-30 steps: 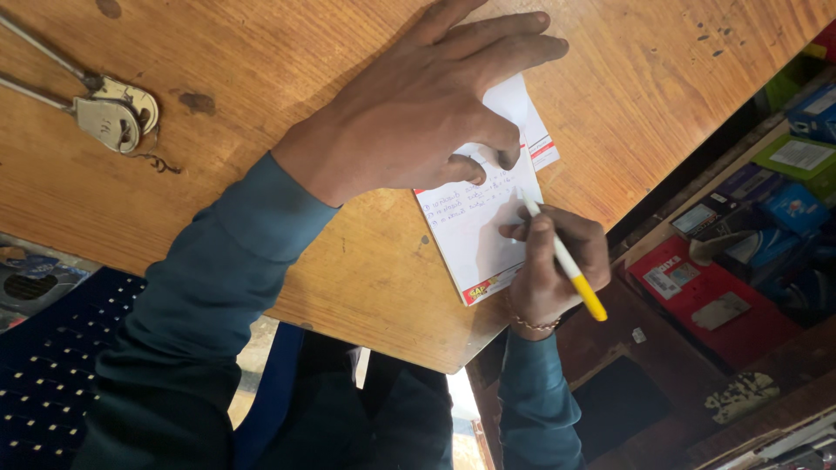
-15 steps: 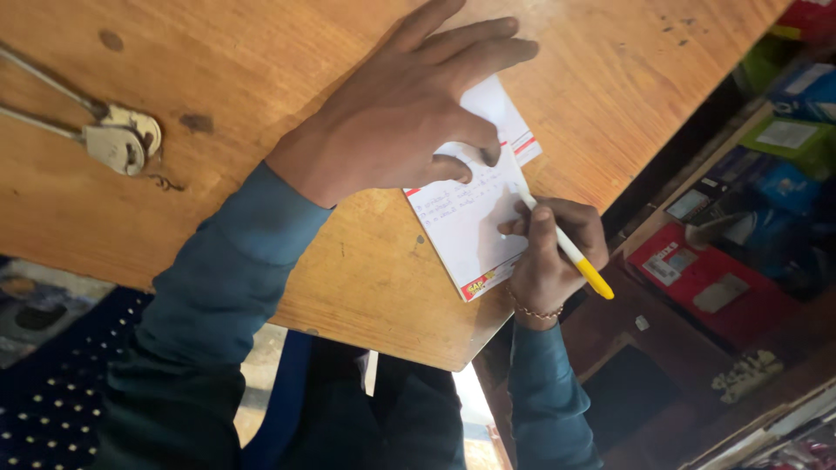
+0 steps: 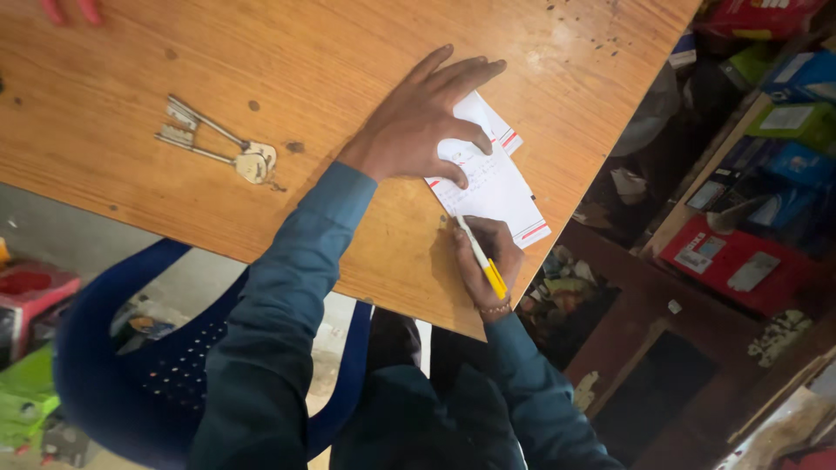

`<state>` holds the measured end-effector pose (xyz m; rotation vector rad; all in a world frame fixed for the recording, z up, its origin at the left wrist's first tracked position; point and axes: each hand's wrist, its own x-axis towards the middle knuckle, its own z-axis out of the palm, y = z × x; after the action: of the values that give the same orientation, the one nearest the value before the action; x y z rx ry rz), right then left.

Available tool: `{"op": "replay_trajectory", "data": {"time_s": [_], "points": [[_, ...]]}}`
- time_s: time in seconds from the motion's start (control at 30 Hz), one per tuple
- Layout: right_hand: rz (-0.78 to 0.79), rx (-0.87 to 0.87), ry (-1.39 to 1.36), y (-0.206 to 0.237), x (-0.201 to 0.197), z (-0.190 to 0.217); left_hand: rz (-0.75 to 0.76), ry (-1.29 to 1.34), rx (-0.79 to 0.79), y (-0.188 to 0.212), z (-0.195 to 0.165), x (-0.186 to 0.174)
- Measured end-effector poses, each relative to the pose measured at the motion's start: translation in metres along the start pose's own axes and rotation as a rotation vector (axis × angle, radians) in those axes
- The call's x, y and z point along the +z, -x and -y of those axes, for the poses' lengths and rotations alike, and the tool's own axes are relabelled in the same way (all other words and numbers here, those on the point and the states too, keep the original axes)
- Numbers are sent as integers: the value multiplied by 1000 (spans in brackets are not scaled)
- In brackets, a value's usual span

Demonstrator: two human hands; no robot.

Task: The person sits at a wooden table writing on a small notepad with a pen, with a set of keys beside them. They then move to the floor, sit cross-legged, and sand the copper commutator of a motor armature using a strip of sandpaper, holding the armature steady with the other hand.

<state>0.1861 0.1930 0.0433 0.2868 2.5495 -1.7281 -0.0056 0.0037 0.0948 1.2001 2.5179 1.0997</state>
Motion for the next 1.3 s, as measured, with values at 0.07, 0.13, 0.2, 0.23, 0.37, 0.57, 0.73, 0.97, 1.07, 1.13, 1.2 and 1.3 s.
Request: {"op": "replay_trajectory", "data": {"time_s": [0.07, 0.13, 0.2, 0.23, 0.37, 0.57, 0.73, 0.97, 1.07, 1.13, 1.2, 1.3], "points": [[-46, -88, 109, 1, 3, -6, 49, -5, -12, -2, -7, -7], [-72, -132, 167, 0, 2, -11, 86, -17, -18, -3, -12, -11], [-77, -127, 187, 0, 1, -14, 106, -19, -15, -4, -15, -14], [-82, -136, 186, 1, 1, -15, 112, -24, -17, -4, -16, -14], [-95, -162, 200, 1, 3, -16, 120, -20, -20, -3, -14, -12], [-102, -179, 219, 0, 4, -17, 117, -7, -22, -3, -9, -6], [-91, -147, 199, 0, 5, -14, 120, 7, -26, -3, -5, -4], [-112, -147, 218, 0, 6, -14, 96, -3, -15, 1, 0, 2], [-111, -137, 214, 1, 5, -15, 93, 15, -16, 2, 2, 3], [-115, -148, 203, 1, 6, -16, 93, 15, -16, 2, 3, 4], [-116, -148, 191, 1, 5, -16, 97, 12, -13, 2, 3, 4], [-117, -136, 209, 0, 6, -15, 90, 12, -21, 3, 4, 6]]}}
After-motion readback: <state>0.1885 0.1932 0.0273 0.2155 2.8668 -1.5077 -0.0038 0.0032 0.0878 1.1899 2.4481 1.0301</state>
